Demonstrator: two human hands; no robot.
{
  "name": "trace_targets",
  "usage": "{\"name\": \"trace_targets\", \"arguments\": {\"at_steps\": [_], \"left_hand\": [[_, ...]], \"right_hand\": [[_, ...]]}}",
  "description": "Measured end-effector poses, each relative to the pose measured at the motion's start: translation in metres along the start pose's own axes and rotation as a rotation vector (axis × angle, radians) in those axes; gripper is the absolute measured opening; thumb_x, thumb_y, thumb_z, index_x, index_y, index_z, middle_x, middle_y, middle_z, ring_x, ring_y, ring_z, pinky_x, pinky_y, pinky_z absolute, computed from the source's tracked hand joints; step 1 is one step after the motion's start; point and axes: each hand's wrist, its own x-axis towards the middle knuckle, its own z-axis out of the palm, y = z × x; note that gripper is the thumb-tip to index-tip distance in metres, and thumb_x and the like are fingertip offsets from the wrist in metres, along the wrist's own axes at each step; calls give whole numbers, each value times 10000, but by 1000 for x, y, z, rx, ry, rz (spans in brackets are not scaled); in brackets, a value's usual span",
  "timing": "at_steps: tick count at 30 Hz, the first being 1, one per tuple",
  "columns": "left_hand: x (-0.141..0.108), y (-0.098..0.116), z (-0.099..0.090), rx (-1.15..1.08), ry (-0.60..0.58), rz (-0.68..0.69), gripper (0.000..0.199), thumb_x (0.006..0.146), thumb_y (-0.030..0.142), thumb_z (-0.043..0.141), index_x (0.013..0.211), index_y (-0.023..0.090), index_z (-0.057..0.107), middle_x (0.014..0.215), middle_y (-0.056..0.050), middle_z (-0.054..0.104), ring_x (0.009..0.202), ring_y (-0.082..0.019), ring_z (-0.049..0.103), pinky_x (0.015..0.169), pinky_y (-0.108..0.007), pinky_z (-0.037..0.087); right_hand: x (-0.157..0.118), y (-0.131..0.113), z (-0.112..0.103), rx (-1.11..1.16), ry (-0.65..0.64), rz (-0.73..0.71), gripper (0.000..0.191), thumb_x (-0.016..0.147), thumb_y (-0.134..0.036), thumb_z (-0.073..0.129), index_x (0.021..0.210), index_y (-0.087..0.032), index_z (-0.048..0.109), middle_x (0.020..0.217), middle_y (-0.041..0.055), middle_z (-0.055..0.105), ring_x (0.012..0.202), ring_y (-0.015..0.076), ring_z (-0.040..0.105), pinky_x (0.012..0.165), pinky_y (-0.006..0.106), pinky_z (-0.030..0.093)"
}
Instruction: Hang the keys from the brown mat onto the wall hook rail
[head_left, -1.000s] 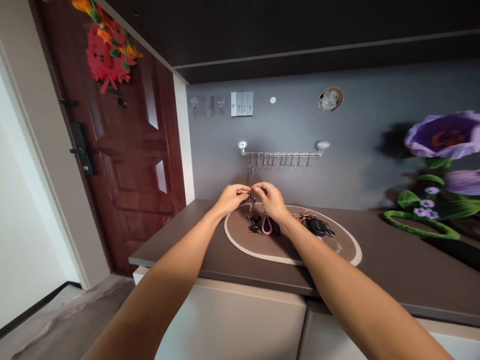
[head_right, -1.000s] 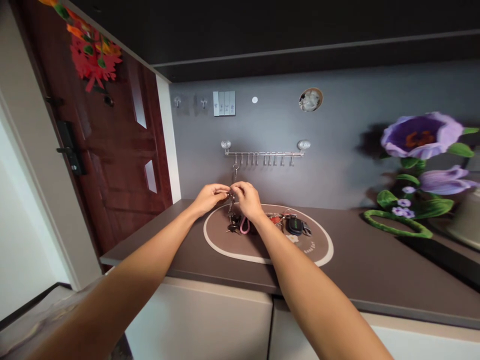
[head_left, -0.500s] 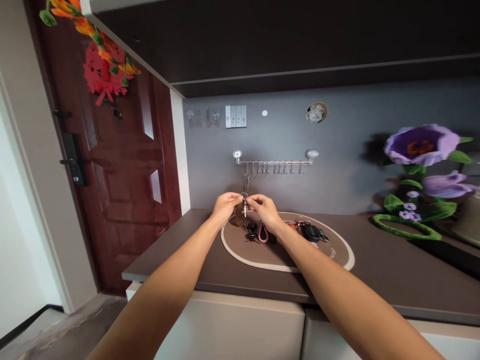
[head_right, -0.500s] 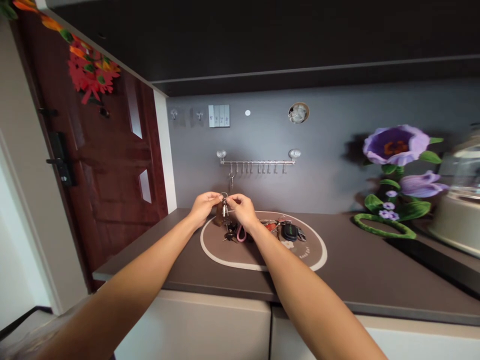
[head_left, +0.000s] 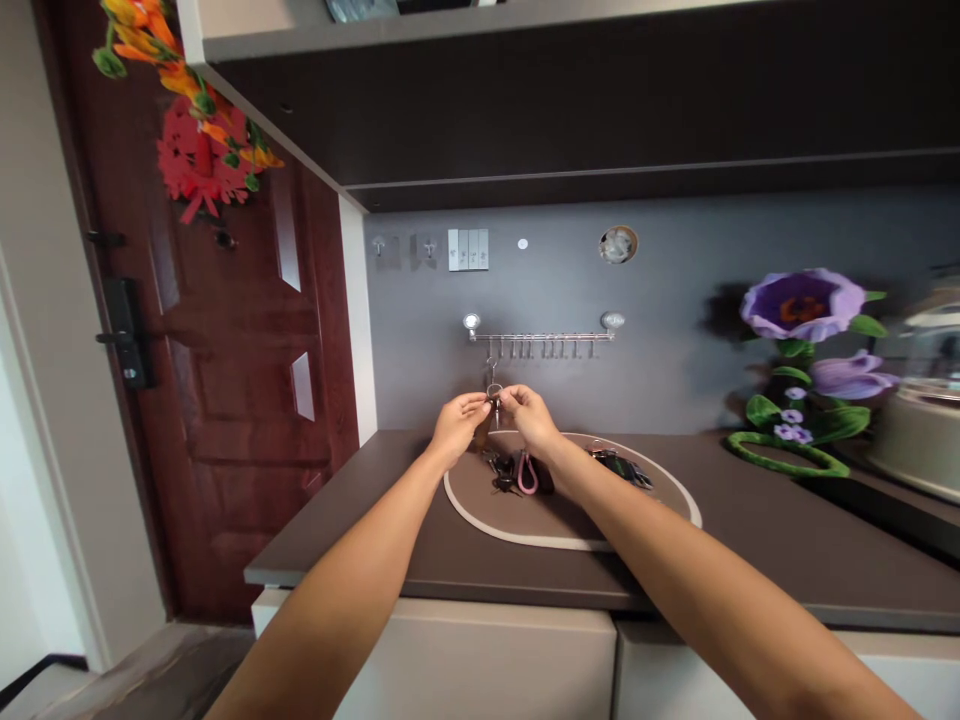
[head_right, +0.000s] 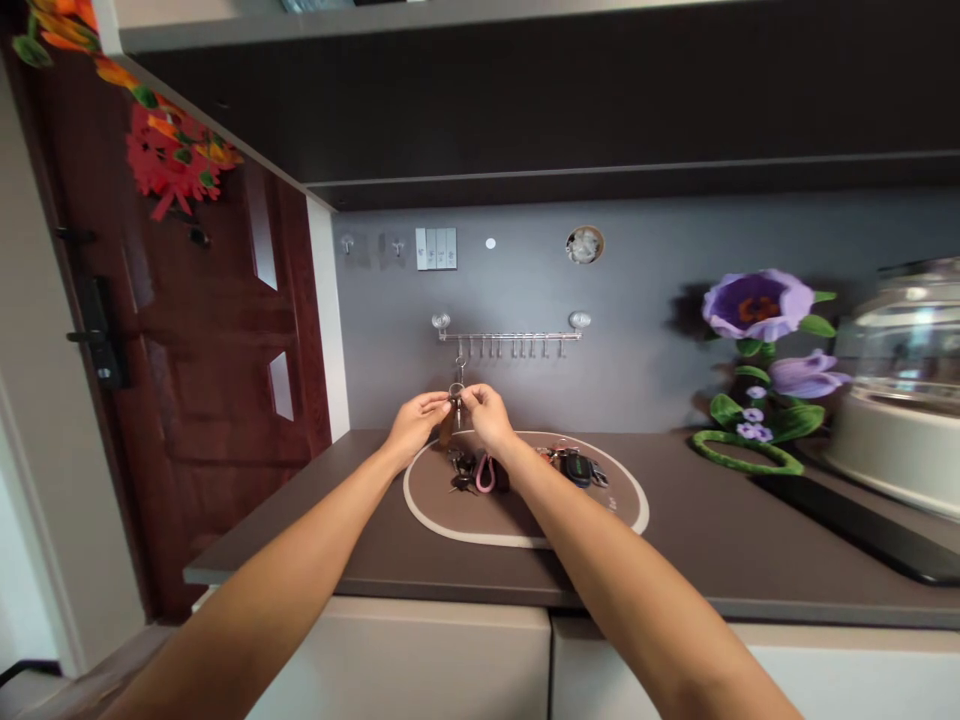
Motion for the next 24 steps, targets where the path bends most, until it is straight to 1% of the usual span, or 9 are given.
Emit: {"name": "trace_targets", "arguments": {"at_steps": [2, 4, 7, 10, 12, 15, 19, 24], "left_hand": [[1, -2, -1, 34, 32, 14, 304, 682, 274, 616, 941, 117, 582, 990, -122, 629, 896, -154, 584, 842, -296, 418], [3, -4, -2, 95, 73, 10, 275, 708, 254, 585, 944, 113, 582, 993, -123, 627, 892, -150, 586, 831, -288, 426], [5, -7, -4, 243, 121, 9, 231, 739, 251, 539, 917, 113, 593, 935, -109, 645, 830, -145, 599, 784, -277, 443], [6, -10, -7, 463, 140, 55, 194, 763, 249, 494, 856, 126, 612, 837, -79, 660, 753, -139, 603, 742, -267, 448], [5, -11, -8, 584, 127, 87, 187, 772, 239, 472, 828, 134, 618, 794, -63, 661, 718, -134, 603, 723, -257, 447], [5, -12, -9, 683, 99, 108, 187, 776, 221, 459, 823, 138, 620, 806, -59, 659, 720, -129, 603, 720, -245, 445], [5, -14, -9, 756, 76, 135, 191, 778, 217, 456, 837, 142, 621, 847, -62, 656, 751, -125, 599, 738, -241, 443], [5, -14, -9, 811, 65, 141, 200, 778, 227, 450, 819, 144, 628, 844, -63, 653, 724, -123, 591, 728, -241, 439]], "right_hand": [[7, -5, 0, 8, 12, -4, 259, 658, -397, 590, 701, -171, 471, 615, -34, 521, 510, 75, 475, 505, 213, 399], [15, -11, 1, 10, 27, -9, 204, 704, -349, 558, 692, -173, 455, 564, -44, 503, 460, 65, 455, 473, 200, 385], [28, -22, 3, 38, 49, 58, 136, 773, -252, 486, 677, -163, 448, 571, -27, 533, 474, 66, 493, 518, 211, 433], [41, -29, 6, 87, 112, 106, 118, 810, -189, 433, 698, -159, 457, 598, -18, 554, 513, 65, 530, 576, 235, 479], [50, -32, 7, 106, 144, 120, 142, 827, -174, 406, 698, -156, 463, 598, -16, 553, 510, 59, 527, 569, 230, 487], [61, -32, 8, 122, 209, 159, 162, 834, -153, 390, 689, -150, 462, 609, -10, 553, 509, 54, 523, 539, 217, 490], [73, -29, 11, 136, 300, 210, 157, 827, -136, 401, 683, -146, 462, 611, -7, 549, 522, 59, 529, 521, 218, 502], [79, -26, 13, 144, 356, 241, 164, 812, -136, 435, 650, -148, 456, 536, -27, 503, 498, 55, 503, 496, 201, 510]]}}
